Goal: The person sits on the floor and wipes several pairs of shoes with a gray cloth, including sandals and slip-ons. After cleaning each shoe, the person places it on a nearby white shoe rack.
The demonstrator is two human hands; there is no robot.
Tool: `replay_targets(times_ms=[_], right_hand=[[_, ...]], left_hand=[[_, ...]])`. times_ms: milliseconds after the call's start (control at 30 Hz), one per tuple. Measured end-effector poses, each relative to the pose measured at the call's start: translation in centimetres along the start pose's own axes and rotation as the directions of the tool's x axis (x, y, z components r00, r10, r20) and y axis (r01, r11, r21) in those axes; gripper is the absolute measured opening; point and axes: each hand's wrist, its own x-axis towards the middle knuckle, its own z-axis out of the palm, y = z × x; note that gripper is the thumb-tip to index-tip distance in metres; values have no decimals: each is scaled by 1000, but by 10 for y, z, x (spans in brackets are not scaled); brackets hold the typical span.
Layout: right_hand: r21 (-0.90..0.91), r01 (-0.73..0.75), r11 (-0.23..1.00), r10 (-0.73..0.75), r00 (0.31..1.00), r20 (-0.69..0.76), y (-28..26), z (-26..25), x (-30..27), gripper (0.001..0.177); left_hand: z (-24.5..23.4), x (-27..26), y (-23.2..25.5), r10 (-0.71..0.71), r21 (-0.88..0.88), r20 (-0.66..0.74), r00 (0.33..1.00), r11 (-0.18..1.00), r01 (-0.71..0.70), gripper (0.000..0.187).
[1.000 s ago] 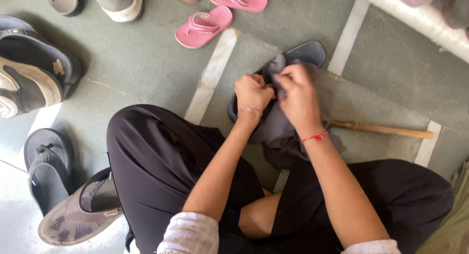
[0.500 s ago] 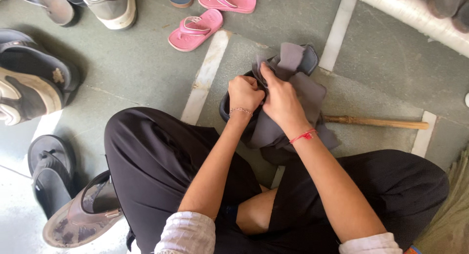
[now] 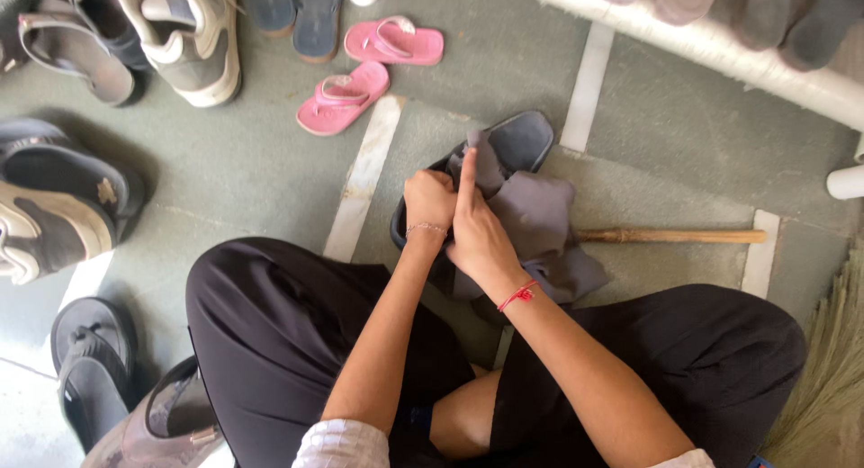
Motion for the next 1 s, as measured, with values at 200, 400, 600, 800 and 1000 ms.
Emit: replay_targets(times_ms=[200,400,600,800,1000], right_hand=[[-21,40,999,-41,999,-17,-3,-3,5,130],[-336,-105,936,101,994,-31,-8,8,7,105],[-272,-22,962,9,999,-47,-5,6,5,110],[-104,252,962,-262,959,-105,4,-12,12,119],[-474,8,881,-46,997,-69,17,11,28,65]], left_hand=[[4,5,-11,-10,0,10,1000,1000,10,40],[5,2,-17,-12,-165,-26,1000,986,8,47],[5,6,-23,-44,-171,38,998,984,50,44],[2,5,-8,-72,-170,-15,997,983,68,42],[5,2,-4,-154,-334,-136,979,937,101,46]])
